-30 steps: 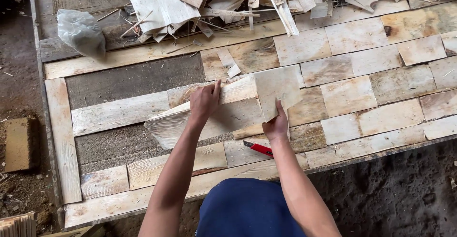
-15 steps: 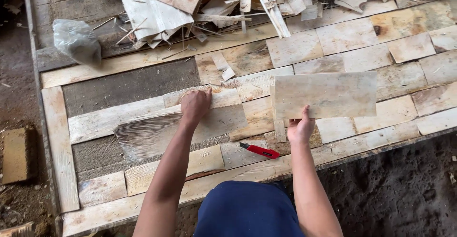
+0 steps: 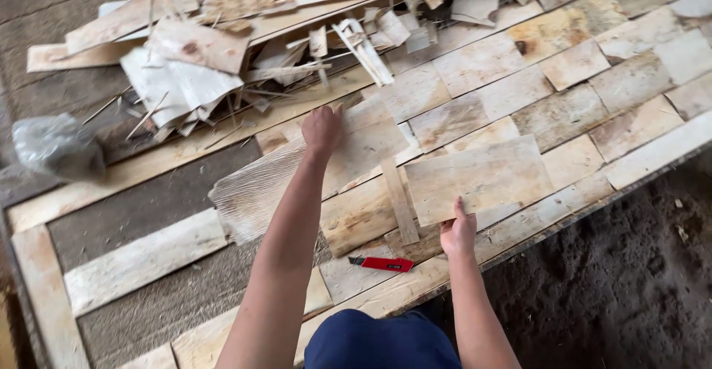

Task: Cutting thin wood veneer sheets to size using a utility knife and a wooden straight edge for guidance.

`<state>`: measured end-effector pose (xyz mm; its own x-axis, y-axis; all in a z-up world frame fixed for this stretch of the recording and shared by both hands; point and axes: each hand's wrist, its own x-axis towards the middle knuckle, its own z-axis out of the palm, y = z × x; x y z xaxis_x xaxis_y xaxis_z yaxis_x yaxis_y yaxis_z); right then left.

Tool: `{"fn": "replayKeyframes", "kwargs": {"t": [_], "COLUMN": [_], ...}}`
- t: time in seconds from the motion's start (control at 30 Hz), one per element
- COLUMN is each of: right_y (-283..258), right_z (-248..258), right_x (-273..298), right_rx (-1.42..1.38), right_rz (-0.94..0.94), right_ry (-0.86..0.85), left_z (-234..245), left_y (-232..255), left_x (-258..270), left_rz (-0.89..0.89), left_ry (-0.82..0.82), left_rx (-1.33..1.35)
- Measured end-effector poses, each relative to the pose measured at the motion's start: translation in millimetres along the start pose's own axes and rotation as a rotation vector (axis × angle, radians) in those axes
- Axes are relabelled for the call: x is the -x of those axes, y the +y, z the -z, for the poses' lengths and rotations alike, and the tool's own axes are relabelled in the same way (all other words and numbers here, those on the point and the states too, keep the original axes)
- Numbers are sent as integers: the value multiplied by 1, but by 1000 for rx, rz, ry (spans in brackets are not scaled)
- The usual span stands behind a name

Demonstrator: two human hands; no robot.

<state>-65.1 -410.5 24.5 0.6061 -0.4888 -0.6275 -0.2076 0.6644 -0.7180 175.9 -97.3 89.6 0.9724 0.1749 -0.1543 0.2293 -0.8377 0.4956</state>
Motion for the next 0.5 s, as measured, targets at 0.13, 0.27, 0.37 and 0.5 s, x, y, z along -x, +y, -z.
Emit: {"fn": "replayKeyframes", "kwargs": {"t": [0.13, 0.27, 0.37, 0.5], "right_y": [6, 9, 2, -17], "right_z": [16, 23, 14, 24], "right_x": [-17, -11, -6, -3], "right_rx": [-3, 115, 229, 481], "right_rz": [11, 2, 3, 74], "right_ry": [27, 1, -56, -169], "left_z": [14, -39, -51, -40], "left_y": [38, 27, 40, 46], "left_x": [1, 11, 66, 137], "left_rz": [-120, -251, -297, -356], "left_ry": [7, -192, -475, -733], "left_rx": [-50, 113, 381, 625]}}
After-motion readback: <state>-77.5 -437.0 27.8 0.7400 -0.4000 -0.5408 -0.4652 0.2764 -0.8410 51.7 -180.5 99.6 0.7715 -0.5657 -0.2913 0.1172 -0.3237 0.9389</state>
